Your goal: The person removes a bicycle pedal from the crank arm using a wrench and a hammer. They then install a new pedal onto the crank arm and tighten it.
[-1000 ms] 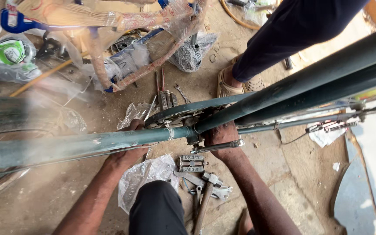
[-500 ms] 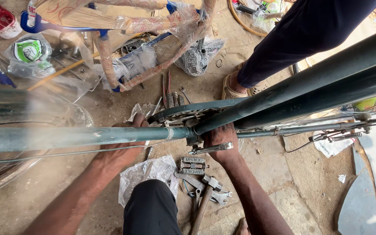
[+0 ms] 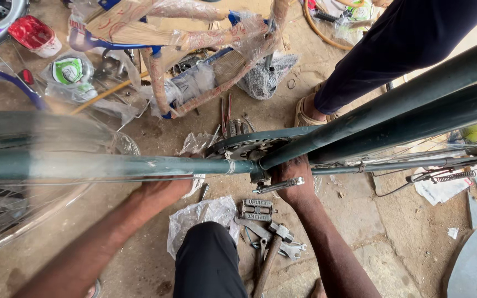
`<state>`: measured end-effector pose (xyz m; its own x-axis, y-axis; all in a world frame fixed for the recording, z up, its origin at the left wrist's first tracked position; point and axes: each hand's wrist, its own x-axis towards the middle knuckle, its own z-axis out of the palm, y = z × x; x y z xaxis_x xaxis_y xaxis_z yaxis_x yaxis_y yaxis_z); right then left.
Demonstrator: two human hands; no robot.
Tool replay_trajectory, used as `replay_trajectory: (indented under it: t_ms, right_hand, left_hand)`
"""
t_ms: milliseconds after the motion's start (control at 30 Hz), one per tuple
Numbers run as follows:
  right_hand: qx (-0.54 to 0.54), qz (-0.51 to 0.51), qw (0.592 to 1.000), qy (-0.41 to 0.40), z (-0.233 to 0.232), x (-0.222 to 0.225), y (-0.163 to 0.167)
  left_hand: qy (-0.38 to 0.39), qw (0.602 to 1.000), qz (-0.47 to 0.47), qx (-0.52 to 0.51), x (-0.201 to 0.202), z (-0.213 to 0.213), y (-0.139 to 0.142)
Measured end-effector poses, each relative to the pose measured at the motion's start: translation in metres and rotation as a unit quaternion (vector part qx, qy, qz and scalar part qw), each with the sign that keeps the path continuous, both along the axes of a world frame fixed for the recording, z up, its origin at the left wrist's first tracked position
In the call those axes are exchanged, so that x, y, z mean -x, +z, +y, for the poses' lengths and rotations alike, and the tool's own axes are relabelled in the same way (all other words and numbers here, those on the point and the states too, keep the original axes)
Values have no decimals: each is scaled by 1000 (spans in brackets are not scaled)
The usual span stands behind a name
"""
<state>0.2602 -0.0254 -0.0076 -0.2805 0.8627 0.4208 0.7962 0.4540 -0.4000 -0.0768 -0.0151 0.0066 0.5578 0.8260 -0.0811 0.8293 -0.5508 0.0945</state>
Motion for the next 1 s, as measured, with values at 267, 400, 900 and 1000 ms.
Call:
replay_trajectory:
  t_ms: [267,400,900,1000]
  right_hand:
    - [17,-56,998,-21,0,-1,-8]
    - [-14,-40,999,-3,1,1,-4]
    - [-42,-56,997,-18,2,4,-8]
    - [-37,-62,997,-28,4,1,-13]
  left_hand:
    - [-26,978,-124,-165,-7,2,-19]
    - [-84,968,-14,-238,-11,6,-5]
    - [-150,888,48,-432,-17,11,17]
    - [-147,881,89,-440,-15,14,24]
